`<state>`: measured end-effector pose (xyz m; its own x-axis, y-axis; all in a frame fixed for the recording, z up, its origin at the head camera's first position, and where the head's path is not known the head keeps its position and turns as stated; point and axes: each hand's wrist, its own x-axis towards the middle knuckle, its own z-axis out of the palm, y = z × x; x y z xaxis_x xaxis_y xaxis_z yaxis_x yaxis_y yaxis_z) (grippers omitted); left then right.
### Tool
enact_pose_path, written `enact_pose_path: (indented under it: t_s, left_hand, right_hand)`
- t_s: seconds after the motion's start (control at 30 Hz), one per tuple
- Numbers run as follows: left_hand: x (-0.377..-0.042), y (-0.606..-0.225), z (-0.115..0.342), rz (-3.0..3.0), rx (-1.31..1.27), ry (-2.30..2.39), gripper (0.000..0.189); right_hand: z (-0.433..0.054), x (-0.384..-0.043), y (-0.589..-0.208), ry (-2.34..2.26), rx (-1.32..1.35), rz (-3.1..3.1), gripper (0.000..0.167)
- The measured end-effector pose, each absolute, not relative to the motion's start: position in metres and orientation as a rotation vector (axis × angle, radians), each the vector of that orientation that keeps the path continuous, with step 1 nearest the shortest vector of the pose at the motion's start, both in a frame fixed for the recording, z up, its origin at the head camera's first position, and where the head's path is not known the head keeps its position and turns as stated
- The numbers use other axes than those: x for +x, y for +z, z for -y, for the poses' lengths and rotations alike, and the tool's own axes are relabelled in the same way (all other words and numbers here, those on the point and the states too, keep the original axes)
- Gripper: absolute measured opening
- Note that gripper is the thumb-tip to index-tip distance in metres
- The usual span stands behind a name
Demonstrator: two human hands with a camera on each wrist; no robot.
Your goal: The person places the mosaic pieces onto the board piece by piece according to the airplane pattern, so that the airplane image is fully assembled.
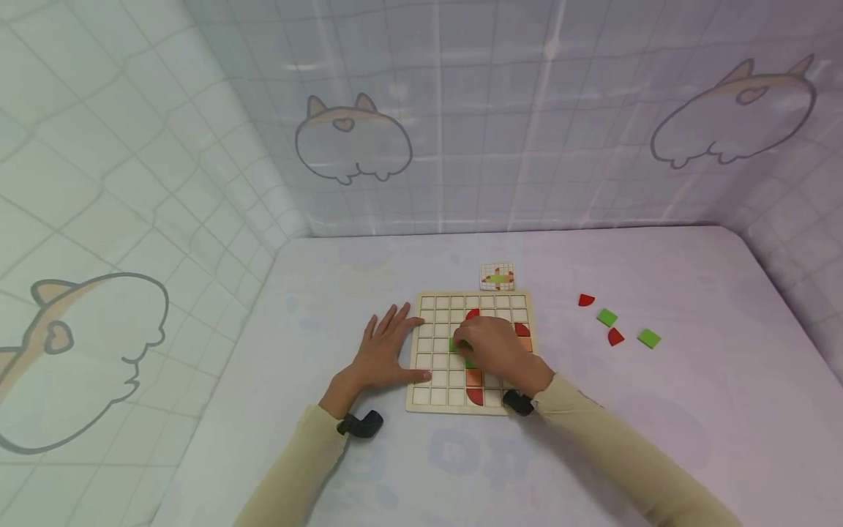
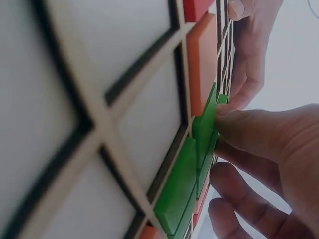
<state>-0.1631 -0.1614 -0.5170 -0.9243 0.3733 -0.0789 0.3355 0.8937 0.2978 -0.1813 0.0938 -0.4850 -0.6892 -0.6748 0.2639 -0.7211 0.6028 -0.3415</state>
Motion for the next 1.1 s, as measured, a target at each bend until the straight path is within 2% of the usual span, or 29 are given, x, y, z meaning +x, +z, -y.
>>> enact_pose_path:
  t_s: [0.6, 1.1]
  left_hand:
    - [-0.163, -0.522, 0.161, -2.922, 0.531, 0.424, 0.100]
    - [-0.164, -0.523, 0.160, -2.937, 0.516, 0.427, 0.099]
  right_hand:
    - [-0.103, -0.183, -0.486, 0.671, 1.230, 2.760, 0.012]
    - [-0.155, -0.174, -0.484, 0.672, 0.986, 2.844, 0.010]
